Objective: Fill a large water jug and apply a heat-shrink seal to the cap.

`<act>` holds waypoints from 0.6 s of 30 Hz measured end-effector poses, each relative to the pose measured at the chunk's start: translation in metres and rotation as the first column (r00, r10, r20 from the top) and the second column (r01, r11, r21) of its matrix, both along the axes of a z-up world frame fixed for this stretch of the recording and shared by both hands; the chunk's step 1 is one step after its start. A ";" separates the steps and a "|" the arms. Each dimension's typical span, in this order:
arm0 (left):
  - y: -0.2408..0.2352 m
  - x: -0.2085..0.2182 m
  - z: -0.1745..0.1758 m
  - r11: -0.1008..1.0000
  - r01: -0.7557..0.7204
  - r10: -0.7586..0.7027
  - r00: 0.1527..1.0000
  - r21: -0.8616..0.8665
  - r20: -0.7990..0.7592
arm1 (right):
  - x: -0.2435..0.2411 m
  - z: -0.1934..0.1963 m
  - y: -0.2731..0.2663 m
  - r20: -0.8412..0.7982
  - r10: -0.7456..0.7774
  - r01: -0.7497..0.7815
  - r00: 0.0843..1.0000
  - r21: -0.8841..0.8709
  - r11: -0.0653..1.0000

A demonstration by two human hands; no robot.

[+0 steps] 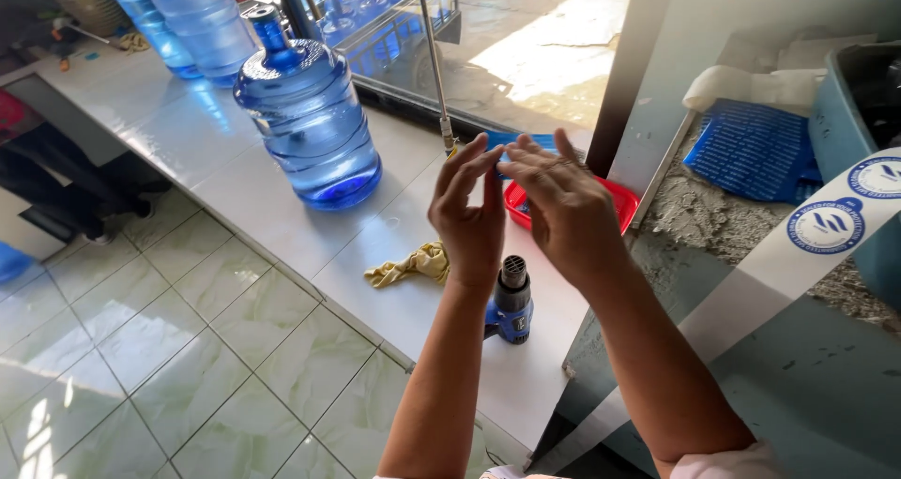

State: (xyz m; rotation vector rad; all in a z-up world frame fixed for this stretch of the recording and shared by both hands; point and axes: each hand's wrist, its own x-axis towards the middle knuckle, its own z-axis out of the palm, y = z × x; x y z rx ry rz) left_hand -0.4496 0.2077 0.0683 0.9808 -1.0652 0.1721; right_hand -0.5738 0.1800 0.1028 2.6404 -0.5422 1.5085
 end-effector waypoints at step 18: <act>0.023 0.065 0.007 0.998 -0.018 0.019 1.000 -0.062 0.020 | 0.064 -0.039 -0.051 0.455 0.190 -0.441 0.870 0.547 0.711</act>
